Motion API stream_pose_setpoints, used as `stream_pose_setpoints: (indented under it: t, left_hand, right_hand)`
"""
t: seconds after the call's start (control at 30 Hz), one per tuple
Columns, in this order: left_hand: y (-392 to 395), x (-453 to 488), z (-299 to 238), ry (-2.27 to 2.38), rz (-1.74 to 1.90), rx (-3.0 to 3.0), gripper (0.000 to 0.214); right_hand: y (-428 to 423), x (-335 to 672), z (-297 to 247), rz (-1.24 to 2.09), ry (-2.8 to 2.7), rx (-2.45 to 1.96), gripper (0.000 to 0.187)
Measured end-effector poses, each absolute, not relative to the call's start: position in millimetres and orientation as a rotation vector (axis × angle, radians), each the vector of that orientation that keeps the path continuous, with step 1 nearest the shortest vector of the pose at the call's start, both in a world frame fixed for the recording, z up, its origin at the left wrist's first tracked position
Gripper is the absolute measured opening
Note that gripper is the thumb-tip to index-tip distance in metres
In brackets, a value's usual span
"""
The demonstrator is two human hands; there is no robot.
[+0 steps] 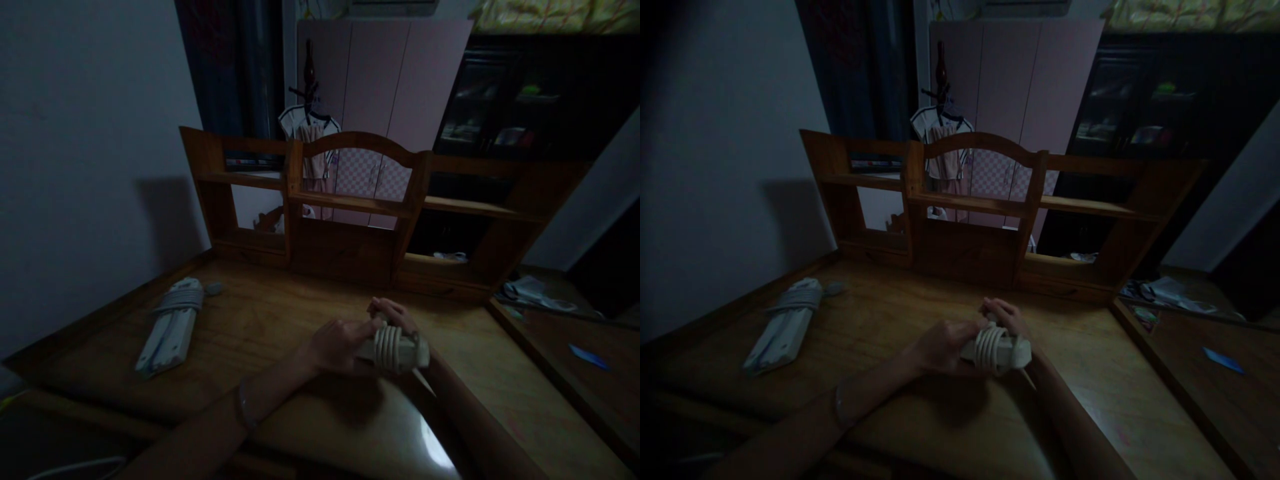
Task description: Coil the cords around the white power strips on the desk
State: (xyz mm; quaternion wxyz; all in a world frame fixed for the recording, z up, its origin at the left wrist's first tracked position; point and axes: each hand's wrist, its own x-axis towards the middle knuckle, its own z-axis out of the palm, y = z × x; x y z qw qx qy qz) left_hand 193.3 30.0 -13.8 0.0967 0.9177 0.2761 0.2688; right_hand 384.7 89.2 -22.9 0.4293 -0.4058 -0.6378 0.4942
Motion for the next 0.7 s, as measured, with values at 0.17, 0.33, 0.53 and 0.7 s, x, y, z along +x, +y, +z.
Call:
stream_pose_setpoints:
  t: [0.17,0.33,0.53,0.7]
  left_hand:
    - [29.6,194.1,-4.1,0.906,1.126,2.229,0.072]
    - [35.7,200.1,-4.9,0.866,1.212,1.532,0.055]
    - [50.1,199.0,-22.1,0.714,1.017,1.142,0.055]
    - [56.7,198.3,-35.6,0.706,0.904,1.071,0.056]
  right_hand:
    - [87.2,385.0,-27.7,1.101,-1.539,-0.989,0.043]
    - [70.8,380.0,-24.9,1.106,-1.561,-0.945,0.043]
    - [60.8,369.5,-13.1,1.094,-1.719,-0.979,0.055]
    - [60.7,369.9,-18.9,1.111,-1.785,-1.003,0.049]
